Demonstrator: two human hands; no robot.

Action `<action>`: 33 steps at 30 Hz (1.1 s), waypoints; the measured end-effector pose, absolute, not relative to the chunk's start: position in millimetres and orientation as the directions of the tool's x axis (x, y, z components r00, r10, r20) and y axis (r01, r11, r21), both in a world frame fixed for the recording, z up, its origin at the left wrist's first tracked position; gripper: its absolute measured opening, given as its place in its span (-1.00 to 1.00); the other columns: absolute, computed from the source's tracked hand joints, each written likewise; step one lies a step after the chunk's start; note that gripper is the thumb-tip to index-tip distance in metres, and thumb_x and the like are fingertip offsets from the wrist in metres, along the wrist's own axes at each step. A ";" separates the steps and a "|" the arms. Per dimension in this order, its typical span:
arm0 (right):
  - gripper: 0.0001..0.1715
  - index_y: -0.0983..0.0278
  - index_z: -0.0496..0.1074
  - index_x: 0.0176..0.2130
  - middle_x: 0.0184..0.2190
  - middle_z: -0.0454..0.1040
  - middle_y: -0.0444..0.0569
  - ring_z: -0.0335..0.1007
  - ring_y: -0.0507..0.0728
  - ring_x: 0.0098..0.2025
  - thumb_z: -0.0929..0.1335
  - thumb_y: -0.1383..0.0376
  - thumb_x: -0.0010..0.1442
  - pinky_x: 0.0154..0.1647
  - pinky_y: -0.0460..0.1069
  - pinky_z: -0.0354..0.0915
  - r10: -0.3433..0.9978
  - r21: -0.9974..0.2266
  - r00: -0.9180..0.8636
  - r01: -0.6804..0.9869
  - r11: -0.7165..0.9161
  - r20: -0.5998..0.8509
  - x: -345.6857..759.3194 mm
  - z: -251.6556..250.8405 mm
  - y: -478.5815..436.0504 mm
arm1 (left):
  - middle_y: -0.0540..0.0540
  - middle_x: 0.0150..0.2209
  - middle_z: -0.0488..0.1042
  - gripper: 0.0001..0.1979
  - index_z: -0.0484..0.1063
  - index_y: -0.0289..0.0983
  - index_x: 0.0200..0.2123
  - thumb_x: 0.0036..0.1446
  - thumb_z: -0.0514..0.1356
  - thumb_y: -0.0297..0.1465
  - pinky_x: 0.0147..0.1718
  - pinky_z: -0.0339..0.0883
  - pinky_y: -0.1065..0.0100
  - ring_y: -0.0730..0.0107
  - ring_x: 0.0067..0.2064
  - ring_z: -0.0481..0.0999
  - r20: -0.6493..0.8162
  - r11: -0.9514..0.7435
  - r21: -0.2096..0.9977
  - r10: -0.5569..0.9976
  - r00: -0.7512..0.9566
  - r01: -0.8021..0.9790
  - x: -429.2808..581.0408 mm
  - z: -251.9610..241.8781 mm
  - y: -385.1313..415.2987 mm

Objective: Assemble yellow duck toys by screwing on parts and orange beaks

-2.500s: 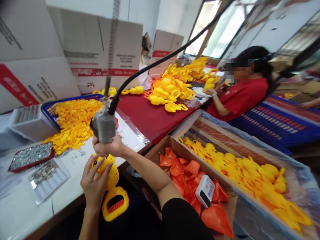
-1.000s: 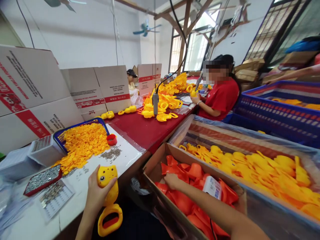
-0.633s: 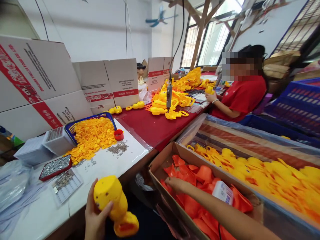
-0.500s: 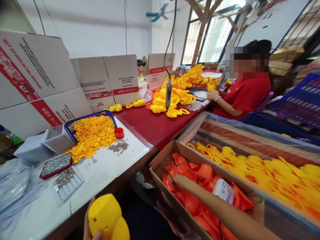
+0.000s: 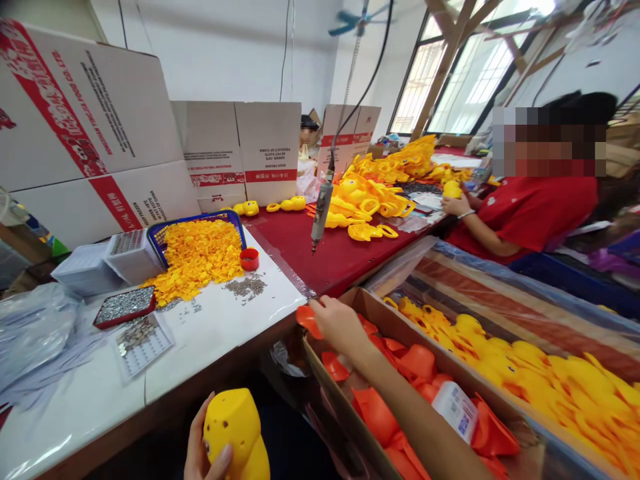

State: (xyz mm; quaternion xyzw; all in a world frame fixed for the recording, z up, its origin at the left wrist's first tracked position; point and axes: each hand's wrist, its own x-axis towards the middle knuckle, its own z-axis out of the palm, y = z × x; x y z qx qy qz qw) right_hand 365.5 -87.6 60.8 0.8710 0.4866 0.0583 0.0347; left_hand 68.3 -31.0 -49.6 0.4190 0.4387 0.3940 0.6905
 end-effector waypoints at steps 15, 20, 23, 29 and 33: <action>-0.62 0.27 0.35 -0.41 -0.39 0.25 -0.13 0.23 0.04 -0.32 0.36 0.04 0.28 -0.21 -0.04 0.26 0.907 -0.936 0.417 -0.339 0.095 -0.060 192.5 15.8 -18.3 | -0.20 0.11 0.51 -0.21 0.37 -0.22 0.26 -0.02 0.41 -0.10 0.14 0.44 0.11 0.00 0.08 0.57 0.155 -0.156 0.980 0.988 0.019 0.123 58.5 -35.7 -13.1; -0.58 0.25 0.41 -0.12 -0.30 0.39 -0.12 0.28 0.04 -0.30 0.40 0.08 0.08 -0.22 -0.05 0.22 0.949 -0.814 0.104 -0.547 -0.195 -0.298 190.3 9.3 -8.7 | -0.20 0.12 0.48 -0.27 0.38 -0.23 0.20 -0.01 0.40 -0.10 0.20 0.38 0.11 0.01 0.14 0.52 0.229 -0.231 0.954 0.973 0.030 0.189 58.5 -33.6 -12.7; -0.52 0.24 0.41 0.02 -0.17 0.40 -0.06 0.30 0.09 -0.18 0.35 0.02 0.21 -0.08 0.01 0.29 0.987 -0.962 0.128 -0.267 -0.060 -0.097 197.1 9.2 -10.4 | -0.21 0.16 0.47 -0.25 0.36 -0.21 0.21 -0.01 0.39 -0.05 0.18 0.40 0.11 0.00 0.14 0.53 0.171 -0.181 0.974 0.982 0.083 0.139 55.0 -30.5 -9.8; -0.29 0.22 0.28 0.27 0.02 0.28 0.08 0.31 0.20 -0.02 0.37 0.18 0.17 0.12 0.18 0.35 0.881 -0.850 0.035 0.282 0.444 0.471 197.9 -0.4 10.5 | -0.21 0.22 0.49 -0.23 0.38 -0.17 0.21 -0.01 0.43 0.00 0.13 0.45 0.18 -0.01 0.20 0.54 -0.166 0.176 0.983 0.974 0.156 -0.055 39.0 -30.6 6.1; -0.40 0.22 0.38 0.19 -0.08 0.30 0.03 0.32 0.19 -0.09 0.38 0.07 0.23 0.09 0.17 0.36 0.885 -0.868 0.007 0.201 0.455 0.465 188.5 -4.4 29.6 | -0.21 0.19 0.51 -0.13 0.39 -0.16 0.21 -0.16 0.52 -0.03 0.05 0.51 0.19 -0.02 0.14 0.57 -0.256 0.277 0.956 0.948 0.189 -0.098 21.4 -13.8 15.0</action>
